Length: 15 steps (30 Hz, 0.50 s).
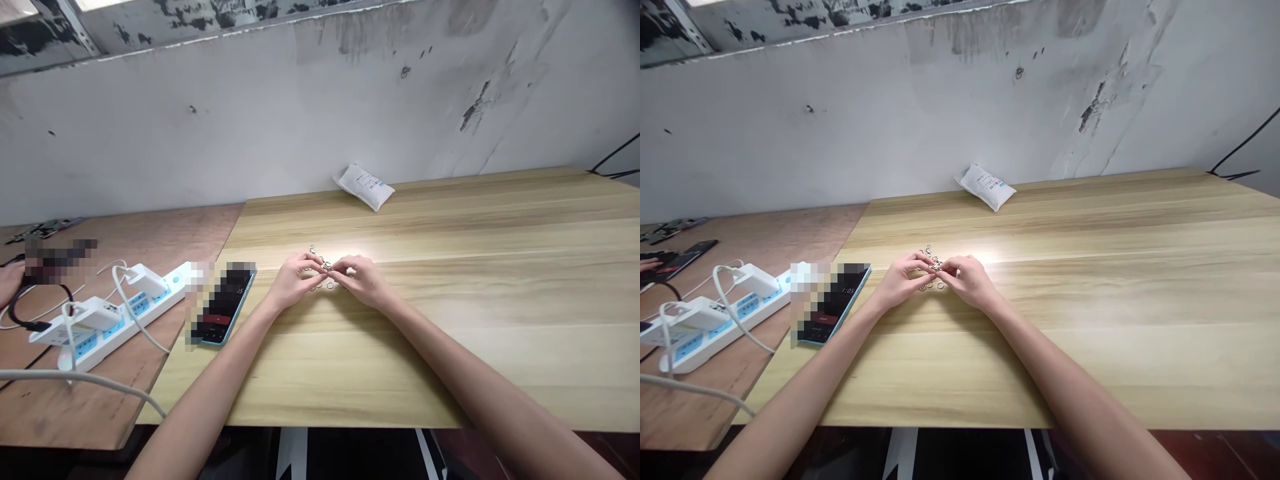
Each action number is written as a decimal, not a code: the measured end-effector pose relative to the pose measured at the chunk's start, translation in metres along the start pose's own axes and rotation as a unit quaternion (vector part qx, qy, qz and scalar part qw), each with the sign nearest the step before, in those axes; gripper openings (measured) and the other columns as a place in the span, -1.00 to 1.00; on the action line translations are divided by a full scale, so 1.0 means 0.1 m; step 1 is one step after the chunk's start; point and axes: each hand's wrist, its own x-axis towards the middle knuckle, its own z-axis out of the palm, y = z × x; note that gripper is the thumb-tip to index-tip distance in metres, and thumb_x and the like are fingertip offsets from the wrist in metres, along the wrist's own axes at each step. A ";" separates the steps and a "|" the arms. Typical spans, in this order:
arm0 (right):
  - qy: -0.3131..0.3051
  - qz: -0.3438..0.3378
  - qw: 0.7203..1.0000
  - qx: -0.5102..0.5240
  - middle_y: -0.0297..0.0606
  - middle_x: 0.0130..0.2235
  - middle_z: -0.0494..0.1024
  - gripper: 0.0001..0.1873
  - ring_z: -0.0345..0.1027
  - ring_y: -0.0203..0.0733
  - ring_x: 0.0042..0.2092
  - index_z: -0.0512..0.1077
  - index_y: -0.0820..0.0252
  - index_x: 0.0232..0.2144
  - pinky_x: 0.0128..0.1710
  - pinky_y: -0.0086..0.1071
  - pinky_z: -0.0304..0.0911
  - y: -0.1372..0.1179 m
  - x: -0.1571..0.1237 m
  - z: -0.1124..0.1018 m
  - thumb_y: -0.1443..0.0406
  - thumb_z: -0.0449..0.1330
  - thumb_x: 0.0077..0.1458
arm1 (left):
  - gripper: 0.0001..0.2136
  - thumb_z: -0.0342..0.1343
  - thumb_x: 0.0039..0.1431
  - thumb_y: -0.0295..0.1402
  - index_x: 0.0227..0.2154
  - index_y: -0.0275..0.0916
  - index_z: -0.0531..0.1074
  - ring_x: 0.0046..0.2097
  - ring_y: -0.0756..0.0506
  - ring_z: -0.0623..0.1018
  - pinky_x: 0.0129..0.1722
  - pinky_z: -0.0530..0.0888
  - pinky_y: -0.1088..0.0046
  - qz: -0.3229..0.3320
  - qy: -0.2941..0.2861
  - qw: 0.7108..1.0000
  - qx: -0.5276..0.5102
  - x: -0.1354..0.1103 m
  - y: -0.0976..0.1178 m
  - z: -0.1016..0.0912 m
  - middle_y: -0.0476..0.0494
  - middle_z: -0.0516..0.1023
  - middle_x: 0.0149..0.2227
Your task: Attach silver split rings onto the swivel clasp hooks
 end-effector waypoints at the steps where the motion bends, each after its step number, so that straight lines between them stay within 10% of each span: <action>1: -0.004 0.002 1.000 0.000 -0.31 -0.43 0.59 -0.80 0.38 -0.26 -0.42 0.52 0.16 -0.43 -0.25 -0.34 0.20 0.00 0.00 0.00 0.19 0.21 0.17 | -0.94 0.25 0.11 -0.33 -0.41 -0.17 0.58 -0.07 -0.14 0.49 0.01 0.42 0.19 0.005 -0.002 1.000 0.014 0.00 0.00 0.00 -0.12 0.53 -0.21; 15: -0.017 -0.051 0.986 -0.156 -0.23 -0.34 0.59 -0.86 0.37 -0.16 -0.27 0.55 0.13 -0.35 -0.22 -0.29 0.12 0.19 0.01 -0.12 0.29 0.19 0.20 | -0.92 0.19 0.16 -0.31 -0.39 -0.13 0.56 -0.02 -0.17 0.44 0.04 0.25 0.18 0.024 -0.020 0.981 0.192 -0.02 -0.14 0.00 -0.08 0.55 -0.14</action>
